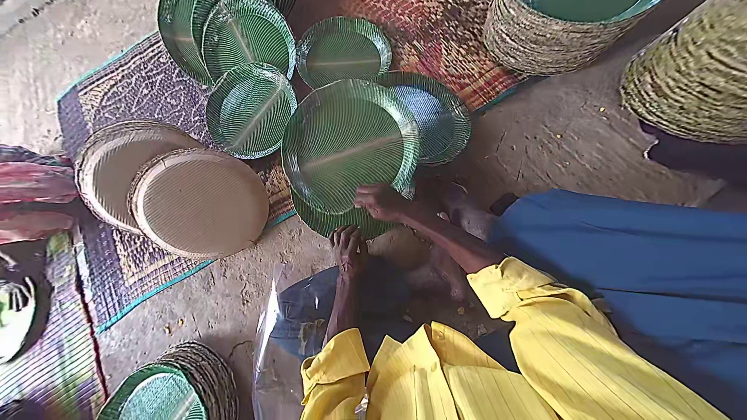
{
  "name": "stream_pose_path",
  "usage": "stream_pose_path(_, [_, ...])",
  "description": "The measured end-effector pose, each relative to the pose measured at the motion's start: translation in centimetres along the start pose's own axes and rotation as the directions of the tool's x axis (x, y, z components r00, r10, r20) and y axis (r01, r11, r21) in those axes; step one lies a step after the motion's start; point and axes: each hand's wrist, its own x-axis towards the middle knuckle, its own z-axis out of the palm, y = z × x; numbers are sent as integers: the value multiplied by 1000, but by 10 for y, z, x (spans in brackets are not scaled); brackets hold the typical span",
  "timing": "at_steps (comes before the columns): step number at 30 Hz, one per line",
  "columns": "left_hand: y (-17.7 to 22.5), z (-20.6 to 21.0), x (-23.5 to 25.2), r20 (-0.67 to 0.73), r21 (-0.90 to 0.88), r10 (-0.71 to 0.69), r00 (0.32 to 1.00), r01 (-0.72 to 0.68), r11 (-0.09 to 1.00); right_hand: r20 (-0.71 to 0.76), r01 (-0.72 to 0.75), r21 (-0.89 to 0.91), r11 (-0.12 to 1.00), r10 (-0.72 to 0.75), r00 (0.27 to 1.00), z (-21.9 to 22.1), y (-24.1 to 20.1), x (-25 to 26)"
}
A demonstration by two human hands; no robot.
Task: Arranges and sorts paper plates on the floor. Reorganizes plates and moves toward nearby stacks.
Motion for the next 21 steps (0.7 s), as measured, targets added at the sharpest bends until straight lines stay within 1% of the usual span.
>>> stream_pose_path(1, [1,-2,0,-54,5,17,998,-17,1000,135,19,47,999,-25,991,14,-6,-5])
stream_pose_path(2, [3,-5,2,-101,16,30,994,-29,999,286,4,104,995,-34,958,21,-14,-8])
stream_pose_path(3, [6,-8,4,-129,27,31,991,-28,999,394,-34,155,987,-30,919,25,-20,-8])
stream_pose_path(4, [7,-10,5,-133,41,21,991,-16,999,451,-79,194,978,-17,893,27,-23,-7])
stream_pose_path(5, [7,-12,5,-117,58,1,993,6,998,501,-145,215,966,18,865,24,-24,-4])
stream_pose_path(7, [6,-17,7,15,97,-86,996,84,992,597,-278,226,934,92,797,14,-18,3])
stream_pose_path(8, [5,-18,9,113,105,-125,986,114,988,596,-300,242,923,102,796,7,-10,5])
stream_pose_path(9, [2,-17,11,214,102,-147,966,128,987,564,-320,272,907,119,817,-5,-1,6])
stream_pose_path(10, [0,-16,11,291,95,-143,946,121,988,488,-337,318,886,152,860,-21,7,6])
stream_pose_path(11, [-1,-14,10,330,87,-124,936,101,991,359,-340,355,871,209,910,-36,18,5])
stream_pose_path(12, [-2,-13,9,343,84,-103,934,79,993,217,-355,362,862,293,931,-53,29,4])
stream_pose_path(13, [-2,-12,8,344,76,-84,935,62,995,76,-380,346,858,378,923,-69,41,1])
stream_pose_path(14, [-1,-12,8,341,66,-71,937,51,997,-59,-398,311,863,435,898,-81,55,-4])
stream_pose_path(15, [-1,-12,8,332,55,-64,941,48,997,-148,-438,248,864,481,864,-91,69,-11])
stream_pose_path(16, [-1,-12,8,323,42,-62,944,51,998,-166,-499,154,853,520,838,-99,84,-19])
stream_pose_path(18, [0,-12,9,320,23,-68,945,64,998,-55,-629,-36,777,627,777,-105,103,-33])
stream_pose_path(19, [0,-11,10,322,19,-71,944,68,997,-2,-664,-85,743,666,746,-102,110,-38])
stream_pose_path(21, [-1,-10,10,319,17,-74,945,72,997,27,-713,-65,699,715,698,-87,124,-47])
